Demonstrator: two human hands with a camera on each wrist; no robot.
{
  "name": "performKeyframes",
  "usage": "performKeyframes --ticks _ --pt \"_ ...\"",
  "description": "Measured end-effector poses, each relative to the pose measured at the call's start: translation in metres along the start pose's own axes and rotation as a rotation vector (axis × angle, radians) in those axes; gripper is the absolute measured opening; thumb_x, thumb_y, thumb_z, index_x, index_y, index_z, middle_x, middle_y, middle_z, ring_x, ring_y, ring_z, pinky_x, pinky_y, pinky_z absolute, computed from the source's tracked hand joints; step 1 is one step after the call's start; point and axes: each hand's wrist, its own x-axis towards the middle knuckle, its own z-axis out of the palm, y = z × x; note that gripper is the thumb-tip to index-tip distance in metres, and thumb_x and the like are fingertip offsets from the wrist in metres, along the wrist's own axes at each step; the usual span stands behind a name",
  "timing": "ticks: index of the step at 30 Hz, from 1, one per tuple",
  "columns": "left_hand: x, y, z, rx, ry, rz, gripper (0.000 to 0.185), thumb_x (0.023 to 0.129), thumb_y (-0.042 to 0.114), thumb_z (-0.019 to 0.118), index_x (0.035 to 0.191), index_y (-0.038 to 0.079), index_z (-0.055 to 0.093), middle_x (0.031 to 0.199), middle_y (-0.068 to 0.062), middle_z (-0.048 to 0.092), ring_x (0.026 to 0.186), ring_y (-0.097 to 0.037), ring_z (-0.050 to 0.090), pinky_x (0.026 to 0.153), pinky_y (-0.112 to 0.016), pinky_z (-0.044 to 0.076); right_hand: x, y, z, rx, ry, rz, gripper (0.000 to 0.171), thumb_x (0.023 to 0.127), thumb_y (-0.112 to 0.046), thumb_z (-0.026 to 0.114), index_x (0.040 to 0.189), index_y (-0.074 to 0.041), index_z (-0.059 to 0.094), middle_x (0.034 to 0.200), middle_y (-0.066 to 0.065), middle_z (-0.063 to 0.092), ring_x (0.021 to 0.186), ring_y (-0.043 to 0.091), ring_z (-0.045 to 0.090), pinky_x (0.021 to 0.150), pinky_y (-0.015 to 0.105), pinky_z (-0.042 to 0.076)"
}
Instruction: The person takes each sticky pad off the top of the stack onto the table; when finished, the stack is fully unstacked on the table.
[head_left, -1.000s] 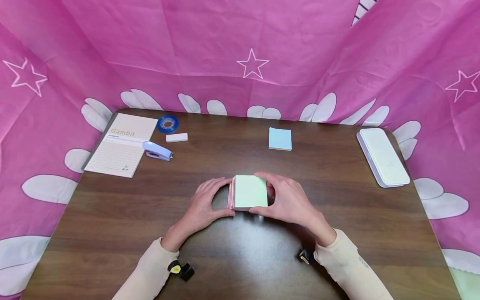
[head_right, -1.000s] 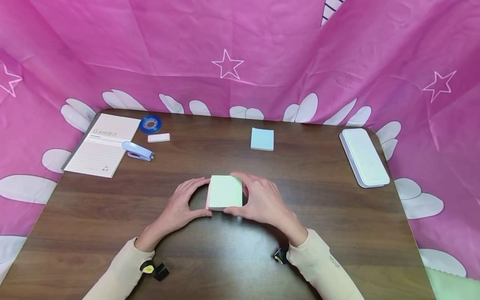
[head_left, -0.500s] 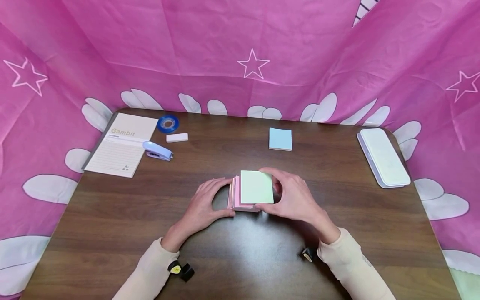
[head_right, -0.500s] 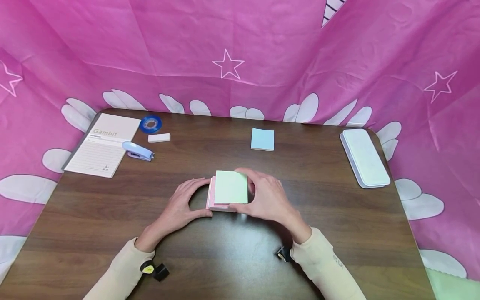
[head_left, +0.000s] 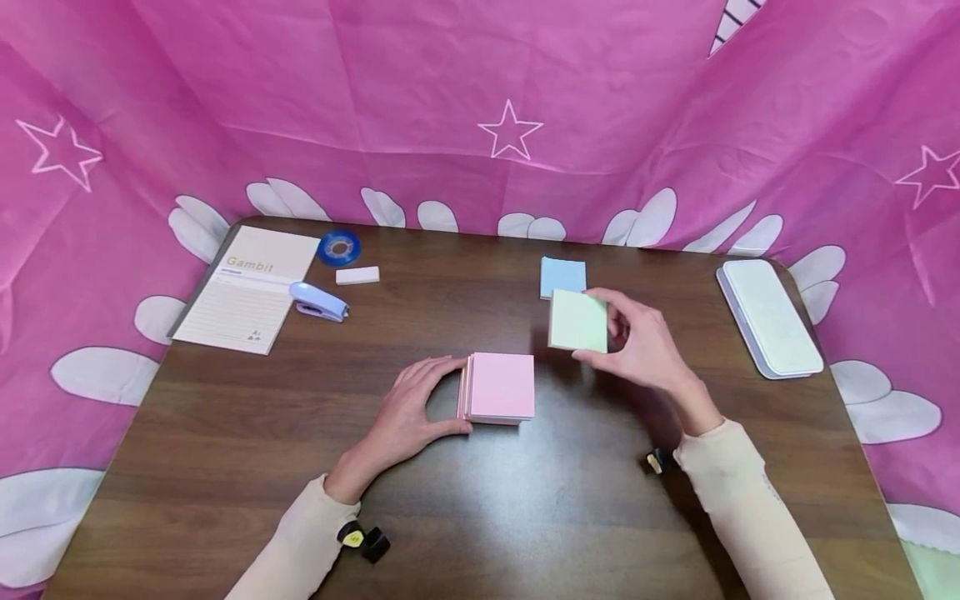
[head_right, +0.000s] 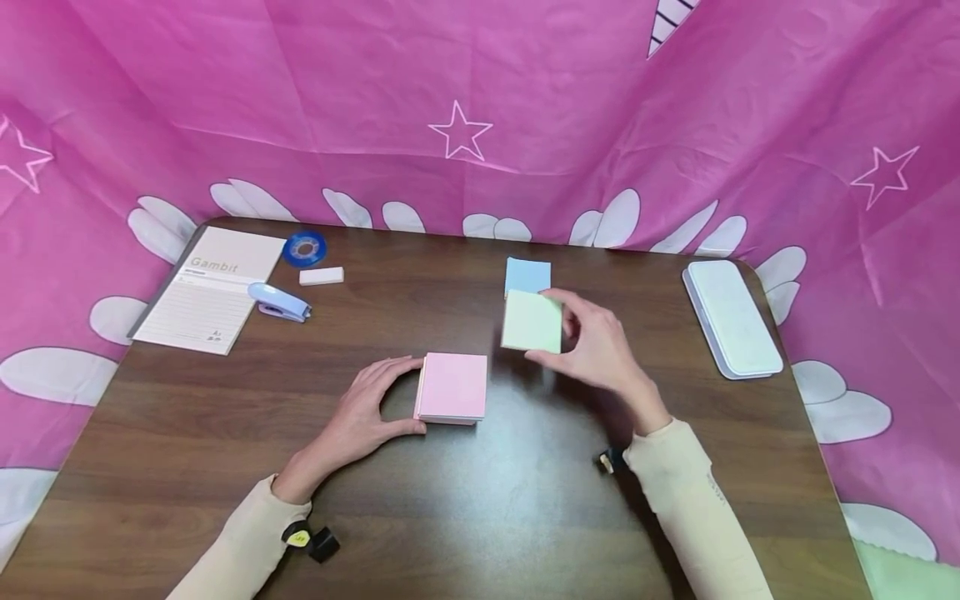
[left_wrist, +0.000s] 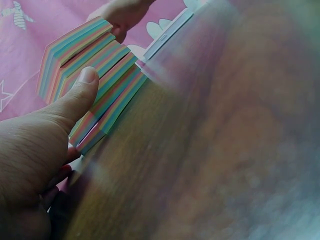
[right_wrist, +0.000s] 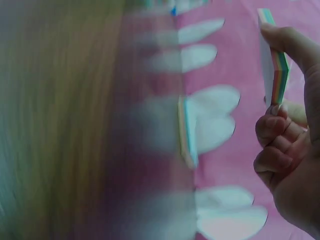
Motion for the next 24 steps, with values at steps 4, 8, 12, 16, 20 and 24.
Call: performKeyframes --ticks 4,8,12,16,20,24 --pt "0.001 0.001 0.001 0.001 -0.003 0.0 0.095 0.083 0.045 0.099 0.163 0.02 0.055 0.164 -0.009 0.057 0.155 -0.035 0.047 0.127 -0.066 0.032 0.002 0.029 -0.013 -0.016 0.01 0.051 0.079 0.073 -0.019 0.104 0.143 -0.009 0.069 0.083 0.004 0.054 0.073 0.015 0.051 0.063 0.02 0.041" --pt "0.001 0.002 0.001 -0.001 -0.005 -0.013 0.095 0.083 0.045 0.099 0.164 0.02 0.055 0.164 -0.011 0.057 0.155 -0.037 0.047 0.127 -0.068 0.032 0.003 0.055 -0.022 -0.075 -0.005 0.125 0.075 0.078 -0.021 0.102 0.144 -0.009 0.067 0.084 0.006 0.055 0.075 0.018 0.051 0.066 0.023 0.041" --pt "0.0 0.002 0.001 -0.003 -0.004 -0.027 0.096 0.082 0.045 0.1 0.164 0.019 0.055 0.164 -0.012 0.056 0.155 -0.037 0.046 0.127 -0.068 0.031 0.006 0.073 -0.029 -0.176 -0.053 0.202 0.075 0.082 -0.031 0.099 0.145 -0.009 0.065 0.088 0.008 0.056 0.082 0.023 0.051 0.07 0.034 0.04" --pt "0.0 0.001 0.001 0.005 -0.005 -0.024 0.096 0.083 0.045 0.099 0.164 0.02 0.055 0.164 -0.011 0.057 0.155 -0.037 0.046 0.127 -0.068 0.032 0.01 0.083 -0.034 -0.253 -0.108 0.259 0.077 0.084 -0.04 0.097 0.147 -0.01 0.064 0.091 0.009 0.056 0.084 0.026 0.052 0.07 0.041 0.039" --pt "0.001 0.001 0.001 0.005 -0.004 -0.019 0.096 0.082 0.045 0.099 0.164 0.02 0.055 0.164 -0.011 0.057 0.155 -0.037 0.046 0.127 -0.068 0.031 0.013 0.089 -0.034 -0.301 -0.172 0.291 0.08 0.087 -0.047 0.094 0.151 -0.011 0.063 0.09 0.008 0.056 0.083 0.025 0.052 0.068 0.041 0.038" --pt "0.001 0.002 0.0 0.001 -0.007 -0.022 0.096 0.082 0.045 0.1 0.164 0.02 0.055 0.164 -0.01 0.057 0.156 -0.036 0.046 0.127 -0.068 0.031 0.014 0.093 -0.032 -0.3 -0.199 0.295 0.092 0.09 -0.047 0.092 0.162 -0.006 0.054 0.092 0.008 0.062 0.083 0.027 0.056 0.071 0.043 0.043"
